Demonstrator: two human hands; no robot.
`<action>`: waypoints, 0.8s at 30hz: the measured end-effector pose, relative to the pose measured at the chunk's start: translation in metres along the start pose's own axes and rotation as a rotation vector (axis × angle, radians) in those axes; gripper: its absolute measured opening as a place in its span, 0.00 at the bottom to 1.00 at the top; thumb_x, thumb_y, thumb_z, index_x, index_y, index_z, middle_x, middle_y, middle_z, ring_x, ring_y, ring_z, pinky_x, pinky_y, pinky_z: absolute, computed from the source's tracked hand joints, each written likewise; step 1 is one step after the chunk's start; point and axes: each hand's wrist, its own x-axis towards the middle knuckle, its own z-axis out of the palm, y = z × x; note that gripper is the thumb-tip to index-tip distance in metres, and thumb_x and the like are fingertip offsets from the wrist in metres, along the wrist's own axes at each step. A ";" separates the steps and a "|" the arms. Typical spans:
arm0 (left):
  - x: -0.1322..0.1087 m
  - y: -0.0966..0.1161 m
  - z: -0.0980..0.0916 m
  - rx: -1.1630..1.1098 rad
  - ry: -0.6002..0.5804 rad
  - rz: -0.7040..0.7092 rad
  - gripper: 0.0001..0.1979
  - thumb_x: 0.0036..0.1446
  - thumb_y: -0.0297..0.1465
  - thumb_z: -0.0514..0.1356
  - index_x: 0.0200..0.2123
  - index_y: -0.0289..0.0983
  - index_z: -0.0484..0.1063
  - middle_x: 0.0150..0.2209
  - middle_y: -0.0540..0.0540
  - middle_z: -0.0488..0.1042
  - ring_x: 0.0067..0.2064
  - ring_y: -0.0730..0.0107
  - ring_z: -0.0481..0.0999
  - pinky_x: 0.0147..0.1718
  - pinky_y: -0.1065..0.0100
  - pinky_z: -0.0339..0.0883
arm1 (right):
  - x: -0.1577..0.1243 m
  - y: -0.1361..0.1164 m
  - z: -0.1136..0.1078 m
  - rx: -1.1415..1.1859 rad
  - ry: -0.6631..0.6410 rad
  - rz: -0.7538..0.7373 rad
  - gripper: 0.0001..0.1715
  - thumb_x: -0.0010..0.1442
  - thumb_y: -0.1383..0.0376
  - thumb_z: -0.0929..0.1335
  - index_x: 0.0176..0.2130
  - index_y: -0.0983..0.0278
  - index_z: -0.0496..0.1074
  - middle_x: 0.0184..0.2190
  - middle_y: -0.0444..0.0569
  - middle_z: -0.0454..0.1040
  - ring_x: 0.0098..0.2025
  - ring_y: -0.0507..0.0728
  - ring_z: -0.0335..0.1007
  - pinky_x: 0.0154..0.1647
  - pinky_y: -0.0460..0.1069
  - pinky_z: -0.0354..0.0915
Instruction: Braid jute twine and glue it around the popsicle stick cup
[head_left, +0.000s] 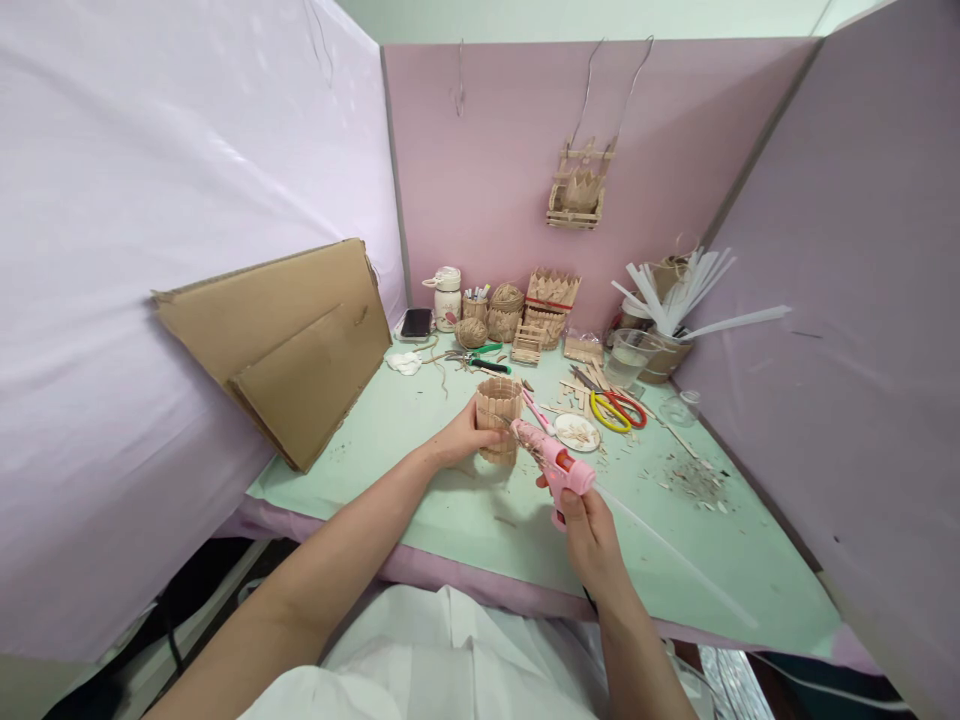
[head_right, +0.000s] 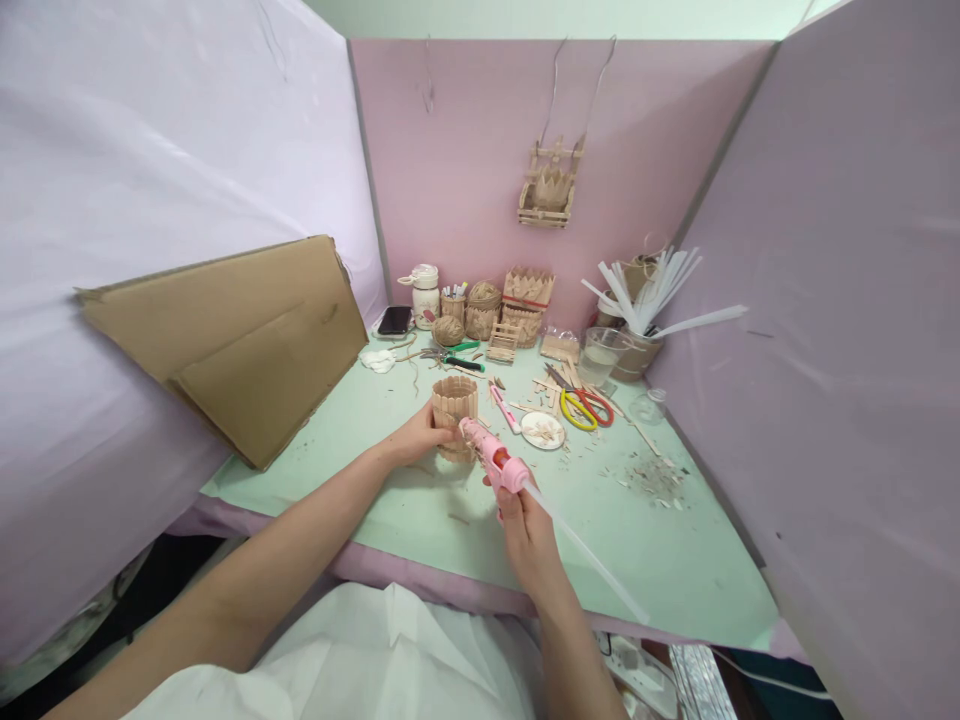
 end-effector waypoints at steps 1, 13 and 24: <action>0.000 0.000 0.000 0.001 0.000 0.001 0.35 0.42 0.27 0.65 0.56 0.37 0.59 0.51 0.41 0.71 0.50 0.59 0.71 0.47 0.61 0.66 | 0.000 0.001 0.000 0.001 0.001 0.001 0.29 0.61 0.46 0.58 0.41 0.66 0.70 0.36 0.52 0.72 0.27 0.52 0.61 0.24 0.46 0.61; 0.001 -0.003 -0.002 0.034 0.009 -0.006 0.35 0.42 0.30 0.65 0.55 0.36 0.59 0.50 0.40 0.70 0.51 0.59 0.70 0.48 0.60 0.65 | 0.001 -0.002 -0.001 -0.016 0.033 -0.020 0.28 0.61 0.46 0.58 0.39 0.66 0.71 0.34 0.52 0.72 0.26 0.51 0.61 0.23 0.46 0.61; 0.000 -0.002 -0.003 0.041 0.017 -0.022 0.35 0.42 0.32 0.67 0.54 0.36 0.59 0.49 0.40 0.71 0.49 0.58 0.71 0.48 0.59 0.65 | 0.000 0.001 -0.004 0.003 0.041 0.013 0.28 0.61 0.47 0.58 0.43 0.67 0.71 0.37 0.53 0.73 0.27 0.52 0.61 0.24 0.47 0.61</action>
